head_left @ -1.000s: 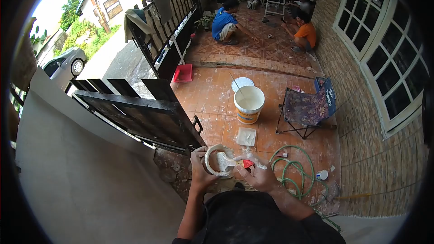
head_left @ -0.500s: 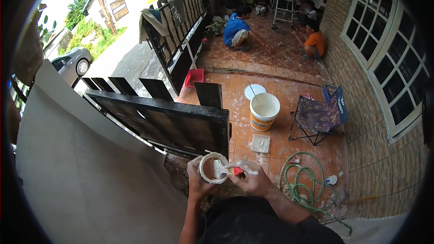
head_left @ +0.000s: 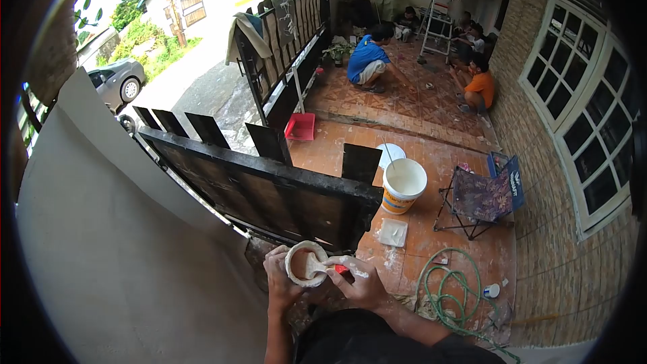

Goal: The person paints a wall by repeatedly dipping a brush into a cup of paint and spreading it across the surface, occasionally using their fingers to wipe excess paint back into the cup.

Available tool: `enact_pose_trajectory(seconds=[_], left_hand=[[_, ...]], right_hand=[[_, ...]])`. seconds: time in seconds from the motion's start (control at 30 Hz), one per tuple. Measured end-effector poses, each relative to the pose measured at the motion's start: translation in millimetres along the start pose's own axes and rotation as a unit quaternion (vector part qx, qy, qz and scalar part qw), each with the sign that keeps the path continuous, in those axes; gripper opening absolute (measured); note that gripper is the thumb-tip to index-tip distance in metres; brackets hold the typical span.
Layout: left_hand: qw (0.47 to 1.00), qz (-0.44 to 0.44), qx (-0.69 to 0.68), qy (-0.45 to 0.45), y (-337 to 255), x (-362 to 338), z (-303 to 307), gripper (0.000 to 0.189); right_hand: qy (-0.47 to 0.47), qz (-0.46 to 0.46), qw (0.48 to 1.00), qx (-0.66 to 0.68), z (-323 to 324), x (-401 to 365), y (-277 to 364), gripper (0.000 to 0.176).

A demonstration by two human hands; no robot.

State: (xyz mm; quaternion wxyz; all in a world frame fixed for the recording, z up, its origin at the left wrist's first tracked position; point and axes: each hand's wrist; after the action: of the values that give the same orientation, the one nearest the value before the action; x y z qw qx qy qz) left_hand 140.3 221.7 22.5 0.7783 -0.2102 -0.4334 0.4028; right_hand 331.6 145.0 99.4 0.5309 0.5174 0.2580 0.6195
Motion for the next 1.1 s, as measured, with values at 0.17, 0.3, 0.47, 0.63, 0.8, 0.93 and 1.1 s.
enact_pose_trajectory(seconds=[0.17, 0.3, 0.47, 0.63, 0.8, 0.93, 1.1], left_hand=[[0.997, 0.006, 0.021, -0.072, -13.0, 5.4, 3.2, 0.079], [0.991, 0.080, 0.037, -0.099, -13.2, 3.1, 5.7, 0.078], [0.940, 0.238, -0.094, -0.227, 1.0, -4.1, 31.9, 0.083], [0.903, 0.222, -0.103, -0.353, 41.8, -28.4, 77.8, 0.078], [0.896, 0.249, -0.069, -0.361, 53.7, -63.6, 116.7, 0.077], [0.886, 0.276, -0.077, -0.365, 52.7, -82.9, 128.4, 0.078], [0.873, 0.337, -0.062, -0.348, 58.5, -119.4, 132.6, 0.080]], right_hand=[[0.024, -0.043, 0.997, 0.052, -1.8, 22.8, 9.0, 0.022], [0.031, 0.088, 0.996, 0.003, -18.6, 39.9, -4.3, 0.017], [0.023, -0.057, 0.983, 0.174, -35.8, 73.0, 10.7, 0.020], [0.030, -0.118, 0.896, 0.427, -121.3, 125.9, 5.5, 0.031], [0.092, -0.213, 0.781, 0.580, -258.7, 181.8, 7.4, 0.031], [0.119, -0.210, 0.774, 0.585, -357.6, 216.0, 23.0, 0.031], [0.095, -0.205, 0.836, 0.500, -441.0, 229.9, 4.8, 0.033]])
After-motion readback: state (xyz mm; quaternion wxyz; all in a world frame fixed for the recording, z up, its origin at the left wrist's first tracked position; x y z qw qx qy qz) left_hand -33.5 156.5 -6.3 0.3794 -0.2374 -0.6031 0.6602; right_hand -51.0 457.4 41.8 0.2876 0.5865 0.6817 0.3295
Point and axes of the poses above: each hand's wrist, its own x-axis towards the middle knuckle, its own z-axis out of the back of the hand, y = z × x
